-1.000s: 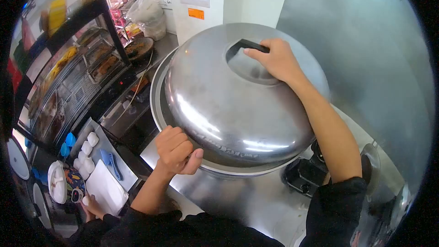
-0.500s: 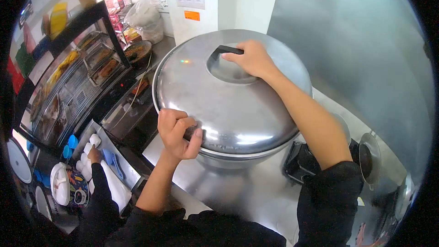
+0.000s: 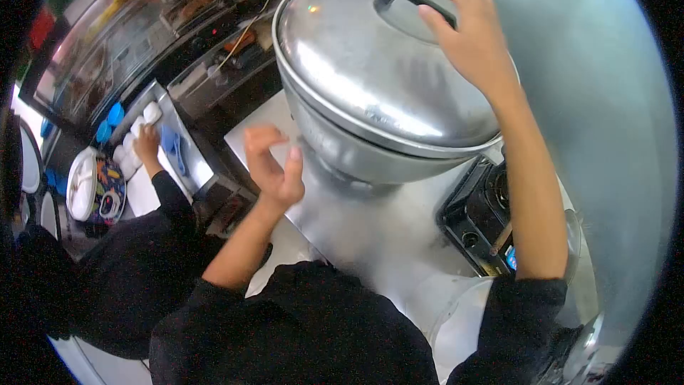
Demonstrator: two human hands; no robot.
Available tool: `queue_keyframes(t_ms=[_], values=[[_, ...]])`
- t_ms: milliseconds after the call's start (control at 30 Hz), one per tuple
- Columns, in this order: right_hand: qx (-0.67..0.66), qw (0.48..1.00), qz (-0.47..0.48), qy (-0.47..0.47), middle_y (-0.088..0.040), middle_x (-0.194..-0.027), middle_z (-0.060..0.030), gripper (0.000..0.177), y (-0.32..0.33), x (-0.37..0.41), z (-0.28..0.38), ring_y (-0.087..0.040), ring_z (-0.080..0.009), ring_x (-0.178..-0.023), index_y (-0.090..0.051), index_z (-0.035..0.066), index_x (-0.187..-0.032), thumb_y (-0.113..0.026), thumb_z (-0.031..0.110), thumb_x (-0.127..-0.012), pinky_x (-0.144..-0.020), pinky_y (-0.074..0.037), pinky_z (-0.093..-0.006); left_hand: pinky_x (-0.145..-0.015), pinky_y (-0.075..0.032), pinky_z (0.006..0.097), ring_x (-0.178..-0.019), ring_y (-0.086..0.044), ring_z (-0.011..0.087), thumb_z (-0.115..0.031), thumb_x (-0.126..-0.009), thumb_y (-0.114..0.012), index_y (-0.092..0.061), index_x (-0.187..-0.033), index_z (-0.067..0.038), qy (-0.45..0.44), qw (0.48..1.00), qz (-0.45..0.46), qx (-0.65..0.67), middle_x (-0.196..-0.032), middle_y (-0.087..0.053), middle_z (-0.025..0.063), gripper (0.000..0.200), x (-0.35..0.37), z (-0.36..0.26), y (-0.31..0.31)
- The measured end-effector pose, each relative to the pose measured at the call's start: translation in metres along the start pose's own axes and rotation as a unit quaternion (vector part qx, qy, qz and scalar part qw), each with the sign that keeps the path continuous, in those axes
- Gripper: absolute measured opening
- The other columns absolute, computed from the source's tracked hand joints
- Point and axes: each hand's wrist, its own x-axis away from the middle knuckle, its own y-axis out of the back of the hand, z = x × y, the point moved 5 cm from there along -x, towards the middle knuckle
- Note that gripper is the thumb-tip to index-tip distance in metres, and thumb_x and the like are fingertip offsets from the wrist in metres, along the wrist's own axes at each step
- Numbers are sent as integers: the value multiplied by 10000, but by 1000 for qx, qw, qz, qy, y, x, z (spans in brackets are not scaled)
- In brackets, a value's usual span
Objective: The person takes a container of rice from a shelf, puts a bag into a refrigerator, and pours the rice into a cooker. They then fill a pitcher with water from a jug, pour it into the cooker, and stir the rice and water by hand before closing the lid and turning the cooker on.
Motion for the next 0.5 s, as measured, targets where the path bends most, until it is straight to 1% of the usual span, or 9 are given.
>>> queue_keyframes(t_ms=[33, 67, 133, 200, 267, 300, 367, 433, 500], values=[[-42, 999, -2, 4, -619, -1038, -129, 243, 22, 5, 20, -583, -293, -948, -665, 73, -1050, -655, 247, -879, -859, -450, -396, -680, -406, 341, -757, -504, 233, -44, -789, -660, -552, -902, -20, 88, 995, 36, -6, -831, -529, 115, 158, 38, 7, 6], [-72, 997, 20, -3, -619, -1020, -124, 232, 42, 13, 41, -584, -287, -938, -660, 61, -1035, -663, 221, -867, -840, -452, -388, -674, -409, 331, -753, -505, 221, -55, -809, -659, -551, -909, -17, 176, 982, 70, -9, -828, -522, 120, 152, 81, 18, 11], [-105, 991, 82, -17, -614, -985, -117, 226, 70, 45, 71, -585, -281, -907, -653, 43, -1006, -683, 178, -826, -796, -454, -376, -646, -412, 296, -705, -499, 161, -110, -874, -648, -554, -917, -19, 362, 914, 179, -22, -780, -516, 79, 138, 172, 46, 12], [-110, 979, 169, -8, -603, -961, -119, 247, 87, 86, 92, -579, -287, -860, -654, 40, -987, -706, 152, -773, -748, -454, -368, -623, -410, 271, -677, -493, 127, -149, -913, -625, -566, -942, -18, 527, 840, 115, 57, -752, -516, 41, 147, 254, 94, 22], [-96, 957, 272, 42, -597, -950, -123, 271, 95, 124, 112, -576, -300, -833, -659, 47, -977, -724, 152, -736, -719, -458, -368, -609, -418, 251, -660, -496, 103, -178, -951, -589, -576, -978, -16, 626, 772, 49, 100, -736, -526, 5, 165, 282, 117, 30], [-81, 940, 320, 82, -597, -948, -125, 279, 98, 141, 116, -578, -307, -831, -661, 53, -972, -732, 160, -724, -713, -462, -370, -605, -426, 243, -657, -503, 96, -188, -970, -564, -580, -1003, -15, 649, 754, 20, 102, -734, -535, -11, 177, 274, 137, 29], [-131, 921, 367, 20, -600, -938, -121, 265, 103, 175, 111, -586, -306, -834, -667, 51, -953, -741, 158, -722, -708, -470, -370, -652, -465, 282, -724, -556, 128, -207, -970, -564, -580, -1117, -3, 521, 851, 62, -2, -818, -595, 34, 252, 228, 159, 22], [-139, 917, 362, -90, -603, -928, -127, 238, 110, 210, 99, -591, -314, -833, -671, 46, -932, -737, 129, -719, -722, -478, -379, -730, -498, 315, -833, -626, 177, -187, -957, -576, -566, -1208, -8, 391, 914, 39, -98, -969, -666, 103, 308, 189, 188, 12], [-125, 917, 349, -146, -604, -911, -135, 213, 119, 231, 87, -594, -318, -832, -668, 35, -918, -727, 92, -721, -734, -481, -381, -756, -506, 333, -883, -653, 202, -173, -943, -590, -593, -1194, -12, 399, 913, -19, -87, -1027, -680, 133, 298, 166, 226, 1]])
